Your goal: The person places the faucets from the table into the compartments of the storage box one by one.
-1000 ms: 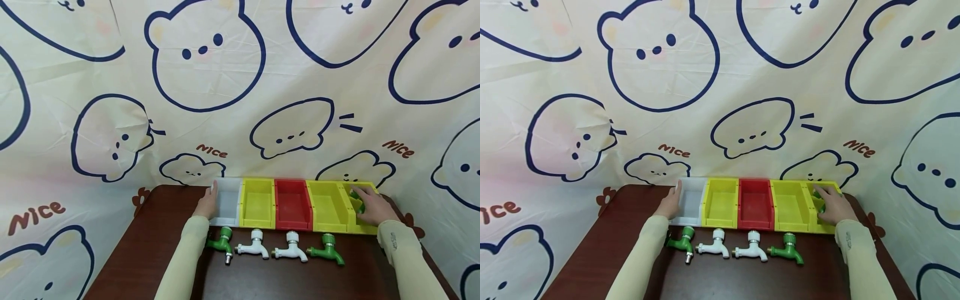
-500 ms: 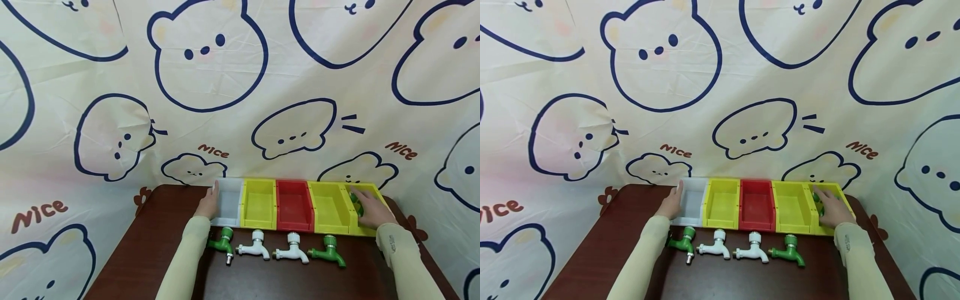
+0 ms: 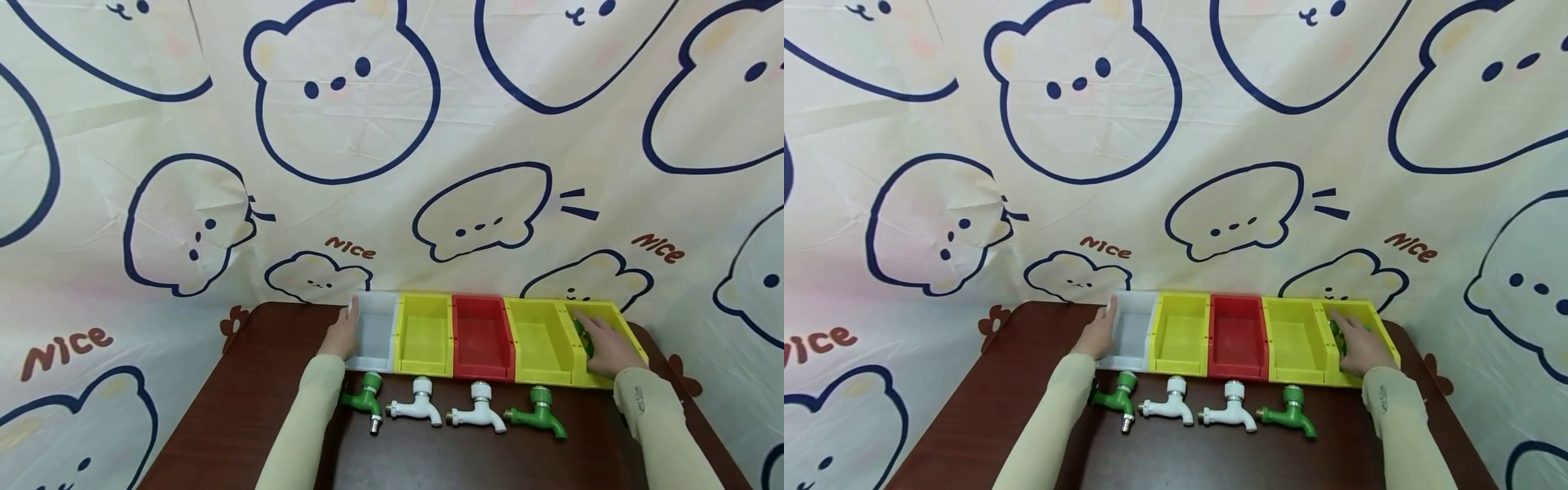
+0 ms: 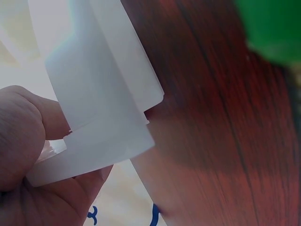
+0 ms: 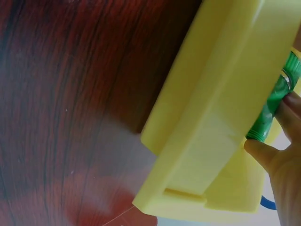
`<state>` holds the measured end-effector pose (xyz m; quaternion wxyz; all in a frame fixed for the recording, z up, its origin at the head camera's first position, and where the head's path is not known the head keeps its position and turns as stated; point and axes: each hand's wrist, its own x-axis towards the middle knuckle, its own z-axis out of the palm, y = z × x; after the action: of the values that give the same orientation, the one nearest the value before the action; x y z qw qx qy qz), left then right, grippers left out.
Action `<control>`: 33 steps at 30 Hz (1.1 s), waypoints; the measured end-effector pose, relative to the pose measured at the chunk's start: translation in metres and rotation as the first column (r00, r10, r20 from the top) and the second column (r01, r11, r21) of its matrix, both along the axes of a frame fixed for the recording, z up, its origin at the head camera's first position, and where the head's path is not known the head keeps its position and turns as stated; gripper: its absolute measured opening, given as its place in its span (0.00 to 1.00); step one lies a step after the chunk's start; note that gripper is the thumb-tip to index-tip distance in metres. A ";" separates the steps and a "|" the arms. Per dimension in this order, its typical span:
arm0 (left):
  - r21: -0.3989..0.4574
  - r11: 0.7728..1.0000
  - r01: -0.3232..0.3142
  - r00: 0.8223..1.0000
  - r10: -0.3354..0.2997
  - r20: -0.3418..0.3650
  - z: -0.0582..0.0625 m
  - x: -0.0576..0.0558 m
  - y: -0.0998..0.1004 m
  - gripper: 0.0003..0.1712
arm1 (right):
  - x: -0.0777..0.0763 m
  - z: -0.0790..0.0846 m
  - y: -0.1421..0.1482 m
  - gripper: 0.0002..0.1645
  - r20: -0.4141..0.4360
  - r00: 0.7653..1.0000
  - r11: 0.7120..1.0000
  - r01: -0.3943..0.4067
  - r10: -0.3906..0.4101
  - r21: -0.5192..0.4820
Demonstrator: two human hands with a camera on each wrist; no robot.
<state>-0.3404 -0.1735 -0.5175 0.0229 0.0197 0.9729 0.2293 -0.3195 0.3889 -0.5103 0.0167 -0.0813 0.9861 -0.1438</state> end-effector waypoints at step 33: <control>-0.004 1.000 -0.008 1.000 0.008 0.025 0.003 0.001 0.003 0.54 | -0.011 -0.005 0.006 0.53 0.077 0.997 0.999 -0.018 0.021 -0.034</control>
<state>-0.3393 -0.1703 -0.5146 0.0342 0.0130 0.9731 0.2275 -0.3300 0.3948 -0.5156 0.0550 -0.0855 0.9814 -0.1630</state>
